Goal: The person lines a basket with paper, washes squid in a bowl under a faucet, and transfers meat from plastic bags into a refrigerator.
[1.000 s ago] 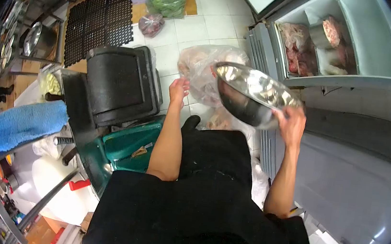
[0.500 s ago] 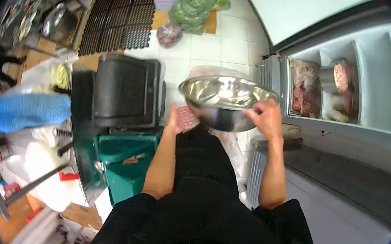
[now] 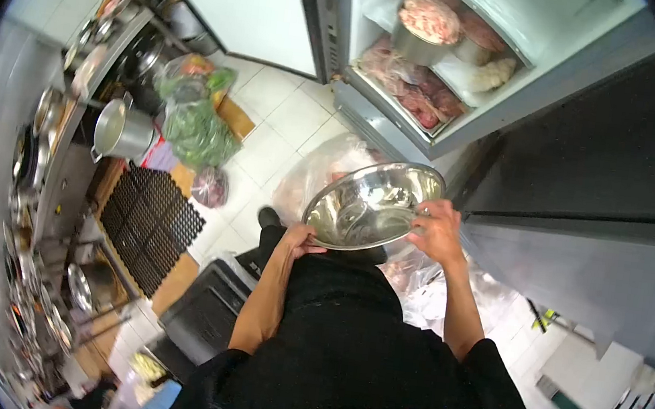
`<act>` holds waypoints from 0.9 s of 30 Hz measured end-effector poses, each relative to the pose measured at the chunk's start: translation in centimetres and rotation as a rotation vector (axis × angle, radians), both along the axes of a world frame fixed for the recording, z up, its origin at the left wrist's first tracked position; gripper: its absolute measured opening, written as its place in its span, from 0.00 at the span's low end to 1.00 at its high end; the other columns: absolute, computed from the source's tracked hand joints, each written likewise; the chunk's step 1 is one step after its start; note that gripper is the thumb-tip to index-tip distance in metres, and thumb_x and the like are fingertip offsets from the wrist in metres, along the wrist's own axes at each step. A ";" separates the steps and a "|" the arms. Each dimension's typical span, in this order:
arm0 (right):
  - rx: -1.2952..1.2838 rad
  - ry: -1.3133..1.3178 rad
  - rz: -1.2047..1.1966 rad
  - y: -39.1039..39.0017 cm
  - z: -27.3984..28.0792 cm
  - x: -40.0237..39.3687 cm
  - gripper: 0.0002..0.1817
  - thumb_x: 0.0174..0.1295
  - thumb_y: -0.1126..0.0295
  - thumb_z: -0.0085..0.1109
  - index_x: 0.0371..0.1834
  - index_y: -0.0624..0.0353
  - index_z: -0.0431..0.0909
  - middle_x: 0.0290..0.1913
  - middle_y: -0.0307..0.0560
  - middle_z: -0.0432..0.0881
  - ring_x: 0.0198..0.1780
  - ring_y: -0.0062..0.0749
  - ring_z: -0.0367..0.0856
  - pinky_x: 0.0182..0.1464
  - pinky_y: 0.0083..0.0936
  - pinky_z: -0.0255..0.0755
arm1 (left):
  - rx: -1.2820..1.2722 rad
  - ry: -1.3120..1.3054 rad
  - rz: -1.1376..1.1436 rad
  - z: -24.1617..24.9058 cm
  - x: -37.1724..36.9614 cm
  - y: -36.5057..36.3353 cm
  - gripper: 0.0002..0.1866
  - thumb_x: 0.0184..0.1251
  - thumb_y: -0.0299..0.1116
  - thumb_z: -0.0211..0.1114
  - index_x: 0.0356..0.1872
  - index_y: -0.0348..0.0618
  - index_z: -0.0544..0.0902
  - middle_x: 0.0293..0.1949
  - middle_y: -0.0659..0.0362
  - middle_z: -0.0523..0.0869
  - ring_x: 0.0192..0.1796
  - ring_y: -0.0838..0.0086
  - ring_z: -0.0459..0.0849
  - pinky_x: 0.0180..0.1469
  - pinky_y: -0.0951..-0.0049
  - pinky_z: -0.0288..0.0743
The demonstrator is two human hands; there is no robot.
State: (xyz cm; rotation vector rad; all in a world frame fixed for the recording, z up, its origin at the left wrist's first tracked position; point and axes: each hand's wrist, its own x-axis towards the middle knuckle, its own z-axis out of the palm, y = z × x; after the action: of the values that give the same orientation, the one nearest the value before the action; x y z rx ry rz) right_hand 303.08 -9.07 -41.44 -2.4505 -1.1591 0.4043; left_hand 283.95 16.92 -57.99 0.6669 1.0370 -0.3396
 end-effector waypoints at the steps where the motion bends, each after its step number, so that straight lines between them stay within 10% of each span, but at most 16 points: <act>1: -0.062 -0.042 -0.086 -0.4 -0.5 0.2 0.16 0.40 0.57 0.71 0.32 0.49 0.85 0.52 0.43 0.76 0.55 0.41 0.69 0.54 0.45 0.63 | 0.015 -0.007 -0.029 -0.7 0.8 0.7 0.10 0.54 0.22 0.56 0.38 0.31 0.73 0.29 0.52 0.76 0.36 0.54 0.82 0.40 0.42 0.81; 5: 0.105 -0.122 -0.481 -2.8 -8.7 -0.7 0.26 0.49 0.70 0.63 0.56 0.48 0.75 0.60 0.55 0.70 0.59 0.53 0.68 0.58 0.45 0.67 | 0.238 0.016 -0.065 -4.7 4.7 9.4 0.04 0.50 0.18 0.58 0.24 0.38 0.73 0.22 0.59 0.73 0.20 0.71 0.71 0.24 0.61 0.79; 12: 0.028 0.191 -1.582 2.4 -11.8 -16.7 0.17 0.54 0.72 0.58 0.49 0.59 0.77 0.40 0.58 0.81 0.41 0.53 0.80 0.45 0.40 0.74 | 0.585 0.063 -0.468 -7.7 12.3 26.6 0.13 0.42 0.16 0.58 0.32 0.33 0.70 0.27 0.53 0.77 0.23 0.66 0.78 0.21 0.66 0.75; 21: 0.523 0.781 -1.754 28.3 -13.3 -26.0 0.21 0.58 0.55 0.60 0.43 0.64 0.80 0.35 0.52 0.84 0.34 0.37 0.82 0.42 0.29 0.74 | 0.565 0.178 -0.963 -8.3 18.9 34.7 0.15 0.42 0.19 0.58 0.37 0.31 0.74 0.34 0.50 0.77 0.30 0.57 0.79 0.29 0.50 0.80; 27: 1.126 1.249 -2.168 36.2 -18.3 -24.6 0.27 0.56 0.50 0.63 0.47 0.64 0.76 0.31 0.45 0.80 0.22 0.26 0.77 0.22 0.24 0.74 | 0.545 0.074 -1.181 -4.4 19.2 27.6 0.10 0.42 0.18 0.59 0.30 0.33 0.75 0.24 0.53 0.78 0.24 0.65 0.79 0.25 0.65 0.76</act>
State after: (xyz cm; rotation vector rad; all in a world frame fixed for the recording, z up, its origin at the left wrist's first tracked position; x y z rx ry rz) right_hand 278.45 27.11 -59.71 -0.7823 1.4037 0.2211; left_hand 303.13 44.49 -62.40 1.7551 0.6941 -1.1221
